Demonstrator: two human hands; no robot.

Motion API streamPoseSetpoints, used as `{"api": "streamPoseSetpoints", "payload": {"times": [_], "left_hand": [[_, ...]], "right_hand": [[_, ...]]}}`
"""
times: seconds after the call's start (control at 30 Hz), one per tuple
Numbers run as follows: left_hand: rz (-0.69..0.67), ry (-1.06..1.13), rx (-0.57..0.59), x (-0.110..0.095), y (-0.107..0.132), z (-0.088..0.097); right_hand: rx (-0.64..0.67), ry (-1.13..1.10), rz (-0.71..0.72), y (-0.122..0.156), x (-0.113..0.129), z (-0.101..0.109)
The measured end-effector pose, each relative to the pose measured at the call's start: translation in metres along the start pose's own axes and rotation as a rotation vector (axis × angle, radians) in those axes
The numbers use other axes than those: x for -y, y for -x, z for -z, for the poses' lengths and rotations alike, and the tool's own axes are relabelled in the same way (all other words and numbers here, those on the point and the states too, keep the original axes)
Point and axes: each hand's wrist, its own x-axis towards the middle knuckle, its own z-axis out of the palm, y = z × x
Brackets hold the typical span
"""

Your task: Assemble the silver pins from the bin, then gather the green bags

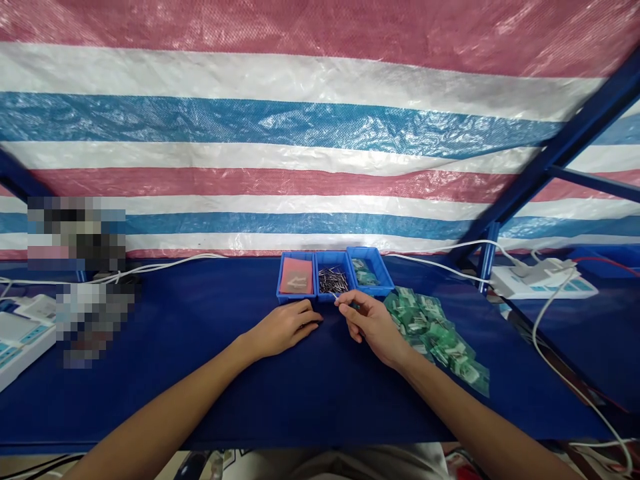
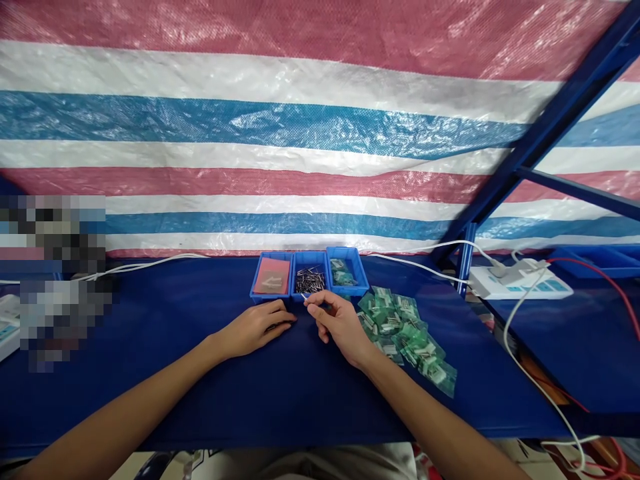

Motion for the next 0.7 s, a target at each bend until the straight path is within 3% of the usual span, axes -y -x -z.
{"api": "streamPoseSetpoints", "payload": {"times": [0.27, 0.57, 0.7], "left_hand": [[-0.002, -0.009, -0.002, -0.002, 0.000, 0.001], [0.007, 0.018, -0.032, 0.000, 0.001, -0.002], [0.014, 0.029, -0.036, -0.001, 0.001, -0.001]], "right_hand": [[-0.068, 0.205, 0.073, -0.002, -0.006, 0.002], [-0.084, -0.030, 0.004, -0.007, -0.007, 0.003], [-0.048, 0.178, 0.075, -0.005, -0.010, 0.004]]}}
